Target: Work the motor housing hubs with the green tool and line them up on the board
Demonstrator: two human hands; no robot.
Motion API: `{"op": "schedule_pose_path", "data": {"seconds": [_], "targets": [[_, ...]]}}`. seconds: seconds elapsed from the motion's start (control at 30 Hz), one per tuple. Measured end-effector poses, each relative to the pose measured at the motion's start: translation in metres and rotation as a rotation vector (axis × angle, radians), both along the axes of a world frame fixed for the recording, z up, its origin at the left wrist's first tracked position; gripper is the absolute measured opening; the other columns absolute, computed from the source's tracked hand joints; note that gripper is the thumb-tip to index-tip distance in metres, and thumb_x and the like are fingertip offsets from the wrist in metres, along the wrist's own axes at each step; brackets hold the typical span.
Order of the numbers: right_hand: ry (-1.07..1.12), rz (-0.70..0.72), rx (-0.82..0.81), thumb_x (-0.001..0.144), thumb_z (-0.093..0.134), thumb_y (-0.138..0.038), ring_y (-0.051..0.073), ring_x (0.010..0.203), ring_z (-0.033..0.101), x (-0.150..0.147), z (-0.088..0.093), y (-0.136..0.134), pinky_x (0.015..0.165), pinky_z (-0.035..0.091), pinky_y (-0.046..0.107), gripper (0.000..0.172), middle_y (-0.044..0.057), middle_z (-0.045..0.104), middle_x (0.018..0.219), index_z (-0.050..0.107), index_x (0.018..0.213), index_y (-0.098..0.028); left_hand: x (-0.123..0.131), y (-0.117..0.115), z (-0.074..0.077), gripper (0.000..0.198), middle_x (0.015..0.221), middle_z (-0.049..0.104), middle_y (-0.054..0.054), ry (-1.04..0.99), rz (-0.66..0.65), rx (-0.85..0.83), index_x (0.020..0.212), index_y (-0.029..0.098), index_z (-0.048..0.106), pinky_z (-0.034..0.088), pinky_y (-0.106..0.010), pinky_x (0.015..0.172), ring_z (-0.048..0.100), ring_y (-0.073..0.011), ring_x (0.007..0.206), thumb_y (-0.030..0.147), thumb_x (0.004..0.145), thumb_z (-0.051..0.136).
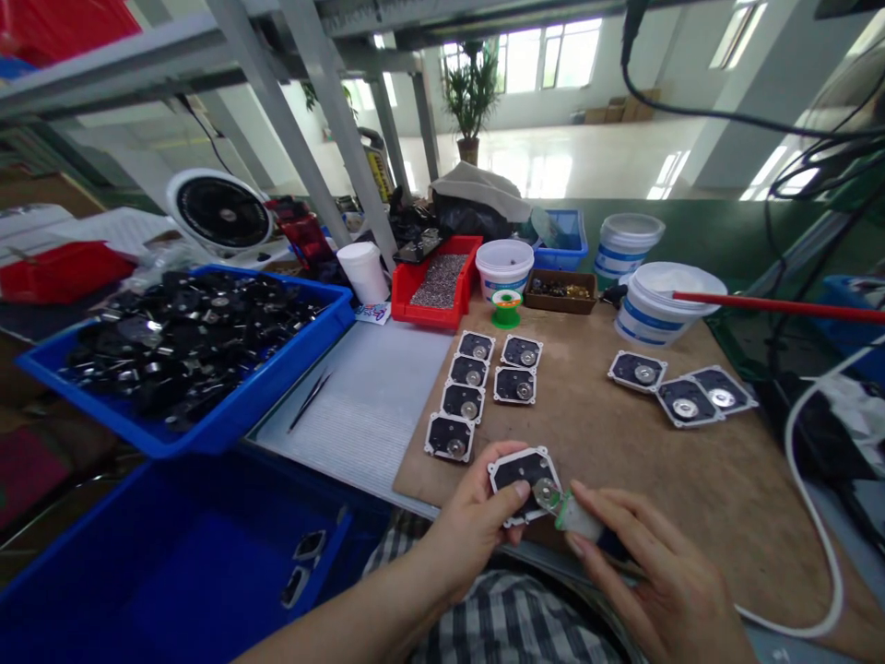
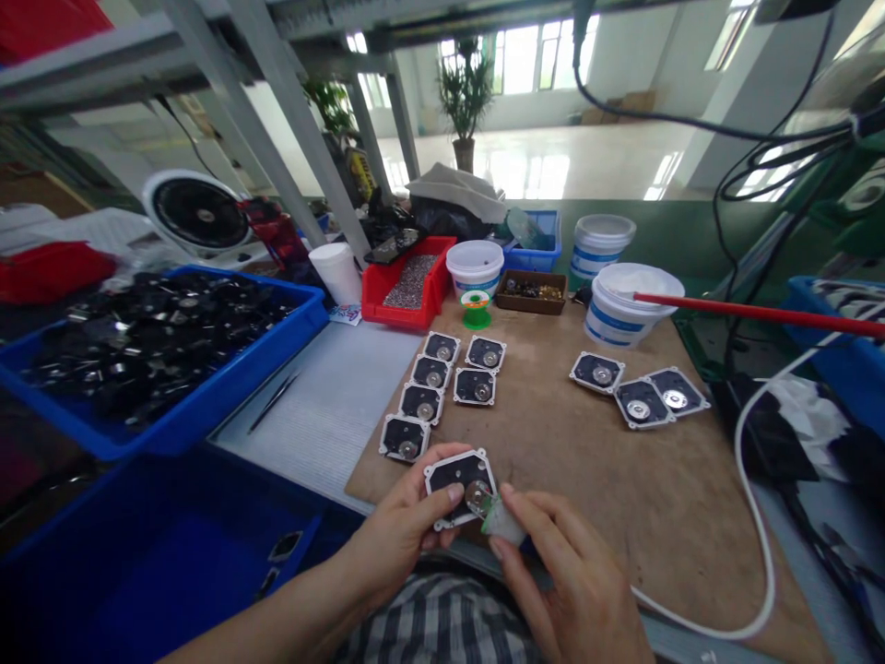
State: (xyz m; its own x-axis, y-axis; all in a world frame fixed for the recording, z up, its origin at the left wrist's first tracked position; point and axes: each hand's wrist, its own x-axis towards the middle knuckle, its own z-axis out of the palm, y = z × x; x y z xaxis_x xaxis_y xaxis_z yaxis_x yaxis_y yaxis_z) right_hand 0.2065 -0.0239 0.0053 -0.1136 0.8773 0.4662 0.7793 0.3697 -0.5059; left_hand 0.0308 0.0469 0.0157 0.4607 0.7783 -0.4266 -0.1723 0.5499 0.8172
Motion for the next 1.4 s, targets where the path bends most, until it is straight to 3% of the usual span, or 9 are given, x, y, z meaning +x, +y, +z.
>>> {"op": "schedule_pose_path", "data": {"seconds": [0.83,1.23,1.4], "targets": [[0.023,0.006,-0.085,0.092,0.052,-0.023,0.018,0.092,0.058,0.002,0.001,0.001,0.076,0.053,0.029,0.033,0.008,0.056,0.104,0.048,0.125,-0.019,0.004,-0.001,-0.004,0.038,0.086,0.056,0.001,0.083,0.008,0.034,0.115,0.024,0.049,0.033,-0.017,0.049,0.044,-0.0064,0.058,0.032,0.080,0.062],[0.082,0.021,-0.168,0.092,0.049,-0.023,0.017,0.090,0.059,0.000,-0.027,0.009,0.077,0.053,0.029,0.028,0.009,0.058,0.102,0.051,0.120,-0.018,0.006,-0.001,-0.031,0.044,0.088,0.057,0.000,0.172,0.067,0.026,0.115,0.021,0.049,0.034,-0.018,0.050,0.046,-0.0085,0.061,0.036,0.076,0.065],[0.022,0.020,-0.183,0.094,0.045,-0.027,0.015,0.091,0.059,0.000,-0.027,0.013,0.078,0.052,0.026,0.026,0.007,0.058,0.101,0.051,0.118,-0.019,0.007,0.004,-0.038,0.049,0.082,0.056,0.002,0.140,0.045,0.014,0.116,0.021,0.046,0.033,-0.018,0.047,0.041,-0.0056,0.052,0.040,0.074,0.066]]}}
